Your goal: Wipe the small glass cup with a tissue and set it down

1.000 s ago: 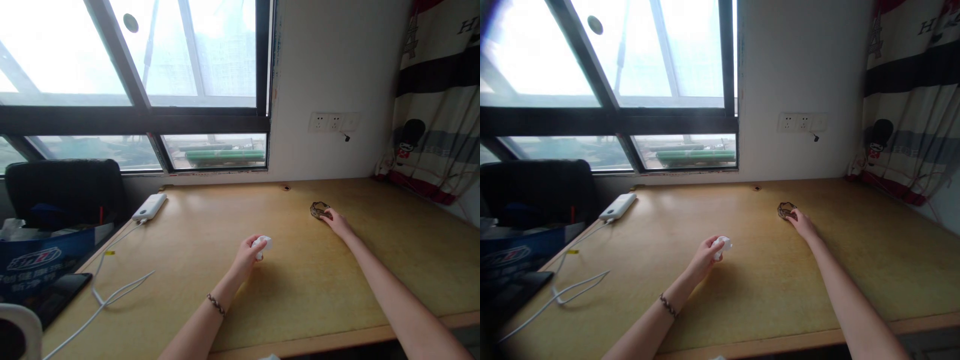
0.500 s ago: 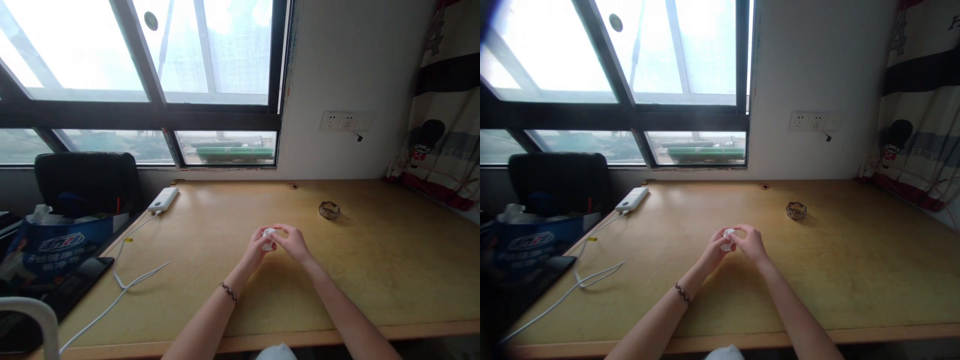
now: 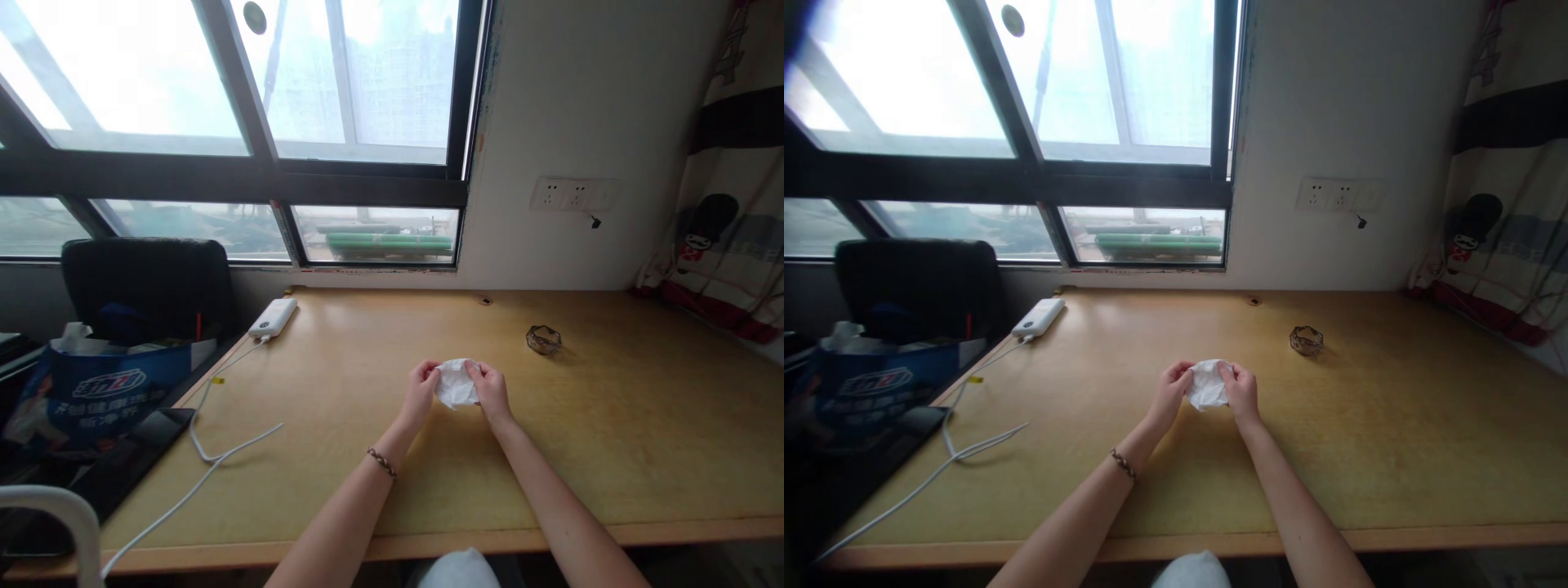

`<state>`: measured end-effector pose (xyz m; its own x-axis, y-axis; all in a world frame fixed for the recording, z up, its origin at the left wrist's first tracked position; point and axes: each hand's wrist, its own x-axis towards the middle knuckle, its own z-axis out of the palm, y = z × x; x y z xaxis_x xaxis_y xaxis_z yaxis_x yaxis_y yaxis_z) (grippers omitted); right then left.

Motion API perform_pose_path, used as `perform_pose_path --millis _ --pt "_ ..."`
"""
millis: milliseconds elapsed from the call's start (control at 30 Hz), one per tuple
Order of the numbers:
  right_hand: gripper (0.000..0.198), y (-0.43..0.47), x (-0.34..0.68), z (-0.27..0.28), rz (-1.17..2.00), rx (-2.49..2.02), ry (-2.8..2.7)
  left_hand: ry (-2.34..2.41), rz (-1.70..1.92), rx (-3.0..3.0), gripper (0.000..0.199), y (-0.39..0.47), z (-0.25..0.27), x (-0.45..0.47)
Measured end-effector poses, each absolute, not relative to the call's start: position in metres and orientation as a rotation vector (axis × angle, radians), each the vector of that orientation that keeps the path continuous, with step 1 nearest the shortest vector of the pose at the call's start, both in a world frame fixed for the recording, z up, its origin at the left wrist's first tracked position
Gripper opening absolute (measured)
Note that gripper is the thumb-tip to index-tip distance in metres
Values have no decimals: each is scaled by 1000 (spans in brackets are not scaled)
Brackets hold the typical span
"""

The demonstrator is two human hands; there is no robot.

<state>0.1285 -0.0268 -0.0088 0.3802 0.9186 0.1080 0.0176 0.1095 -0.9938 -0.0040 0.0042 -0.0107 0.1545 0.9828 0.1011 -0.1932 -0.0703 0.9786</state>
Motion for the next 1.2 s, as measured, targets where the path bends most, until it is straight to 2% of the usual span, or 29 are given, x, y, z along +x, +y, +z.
perform_pose_path --millis 300,433,567,667,1033,1200 --pt "33 -25 131 -2 1177 -1113 -904 957 1378 966 25 11 -1 -19" --pt "30 -27 133 -2 1222 -1070 -890 945 1282 1182 22 6 6 -21" --pt "28 -29 134 -1 1320 -1065 -963 862 1220 1530 33 -4 9 -15" --pt "26 -30 134 0 1346 -1086 -995 869 1139 1582 24 -7 5 -10" --pt "24 -28 138 3 1356 -984 -766 878 1191 1144 40 6 2 -14" --pt "30 -31 130 4 1540 -965 -871 886 1218 1140 40 7 0 -13"
